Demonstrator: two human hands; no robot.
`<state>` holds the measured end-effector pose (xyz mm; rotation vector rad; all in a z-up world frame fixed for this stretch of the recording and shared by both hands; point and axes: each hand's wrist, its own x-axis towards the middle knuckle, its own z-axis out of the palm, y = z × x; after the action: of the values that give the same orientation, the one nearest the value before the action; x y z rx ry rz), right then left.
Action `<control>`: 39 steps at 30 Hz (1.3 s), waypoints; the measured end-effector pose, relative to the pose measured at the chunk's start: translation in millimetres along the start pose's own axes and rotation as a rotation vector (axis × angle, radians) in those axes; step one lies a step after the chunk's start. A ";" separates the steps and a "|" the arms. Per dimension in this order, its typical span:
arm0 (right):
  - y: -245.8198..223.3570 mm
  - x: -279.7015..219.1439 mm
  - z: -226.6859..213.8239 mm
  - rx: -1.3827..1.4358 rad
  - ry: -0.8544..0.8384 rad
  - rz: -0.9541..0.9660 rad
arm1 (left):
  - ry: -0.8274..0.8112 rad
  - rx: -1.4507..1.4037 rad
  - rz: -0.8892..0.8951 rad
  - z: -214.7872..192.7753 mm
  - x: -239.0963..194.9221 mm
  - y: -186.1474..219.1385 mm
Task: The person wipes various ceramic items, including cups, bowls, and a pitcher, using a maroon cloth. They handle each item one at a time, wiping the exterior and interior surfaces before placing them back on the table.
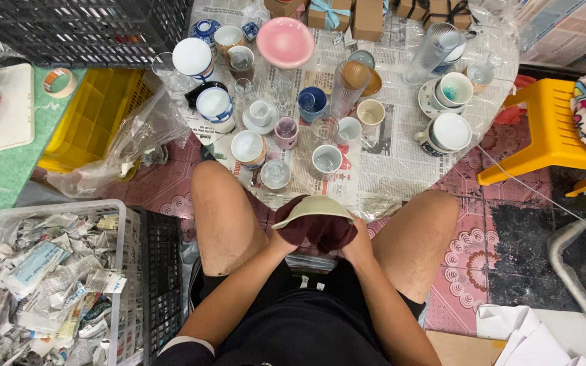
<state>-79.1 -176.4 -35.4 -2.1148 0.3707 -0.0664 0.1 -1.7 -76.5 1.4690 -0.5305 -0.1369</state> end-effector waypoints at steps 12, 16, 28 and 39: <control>38.9 1.6 0.9 0.572 -0.065 -0.003 | 0.174 0.282 0.110 -16.1 -6.8 -56.2; 40.4 3.5 1.3 0.471 -0.084 -0.043 | 0.201 0.334 -0.029 -15.1 -3.3 -67.4; 22.8 -14.2 -17.5 0.178 0.483 -0.520 | 0.044 0.022 0.115 -23.5 19.2 -6.4; -65.0 -22.9 -23.8 -0.130 0.472 -0.800 | -0.102 0.203 0.047 -14.7 13.8 16.8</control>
<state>-90.1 -156.8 34.0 -2.2388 -0.2316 -1.0359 14.6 8.0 -56.9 1.6517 -0.6768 -0.1245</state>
